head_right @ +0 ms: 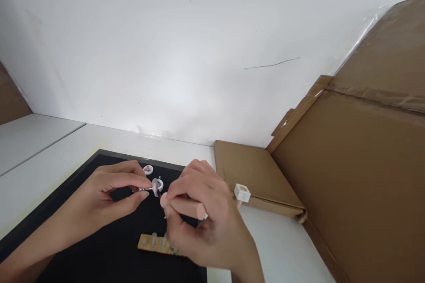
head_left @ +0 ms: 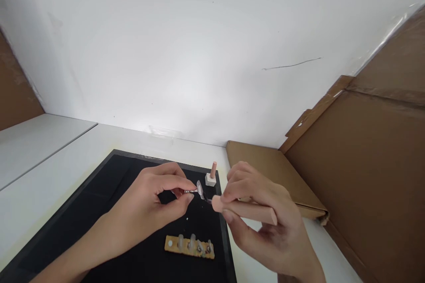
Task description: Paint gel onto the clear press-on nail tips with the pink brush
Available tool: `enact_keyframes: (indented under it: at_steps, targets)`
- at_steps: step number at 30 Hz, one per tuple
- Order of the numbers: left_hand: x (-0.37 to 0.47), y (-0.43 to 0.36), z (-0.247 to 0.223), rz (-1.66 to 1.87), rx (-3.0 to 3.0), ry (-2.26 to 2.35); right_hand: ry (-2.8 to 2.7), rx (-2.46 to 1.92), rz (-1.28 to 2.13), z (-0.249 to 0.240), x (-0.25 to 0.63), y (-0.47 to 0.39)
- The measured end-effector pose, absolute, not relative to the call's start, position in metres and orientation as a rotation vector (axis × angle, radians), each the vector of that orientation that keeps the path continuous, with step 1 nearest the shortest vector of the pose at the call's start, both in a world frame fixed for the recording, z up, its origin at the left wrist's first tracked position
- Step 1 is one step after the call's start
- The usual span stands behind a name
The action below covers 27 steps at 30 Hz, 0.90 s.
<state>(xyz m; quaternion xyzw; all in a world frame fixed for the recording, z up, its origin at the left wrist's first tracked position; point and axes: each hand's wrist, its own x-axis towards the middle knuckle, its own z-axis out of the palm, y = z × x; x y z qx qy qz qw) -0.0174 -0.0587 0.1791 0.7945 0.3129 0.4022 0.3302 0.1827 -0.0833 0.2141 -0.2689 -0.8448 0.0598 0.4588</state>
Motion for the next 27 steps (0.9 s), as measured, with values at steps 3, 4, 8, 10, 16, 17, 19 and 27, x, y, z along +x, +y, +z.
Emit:
enact_keyframes:
  at_steps: [3,4,8,10,16,17,19,27]
  targets:
    - [-0.0178,-0.0588,0.1793,1.06,2.062,0.847,-2.04,-0.643,0.138,0.2141,0.1825,-0.0828]
    - [-0.0178,-0.0589,0.1794,1.066,2.06,0.847,-2.027,-0.645,0.135,0.2141,0.1821,-0.0825]
    - [-0.0177,-0.0587,0.1795,1.082,2.075,0.835,-2.057,-0.681,0.143,0.2143,0.1794,-0.0825]
    - [-0.0178,-0.0583,0.1794,1.072,2.082,0.83,-2.065,-0.673,0.141,0.2144,0.1786,-0.0831]
    - [-0.0175,-0.0586,0.1798,1.062,2.058,0.844,-2.044,-0.669,0.111,0.2156,0.1797,-0.0839]
    - [-0.0174,-0.0588,0.1799,1.065,2.055,0.845,-2.059,-0.678,0.113,0.2158,0.1797,-0.0838]
    - [-0.0176,-0.059,0.1797,1.072,2.051,0.847,-2.075,-0.663,0.115,0.2157,0.1794,-0.0835]
    - [-0.0156,-0.0587,0.1792,1.08,1.992,0.824,-2.0,-0.711,0.136,0.2131,0.1765,-0.0821]
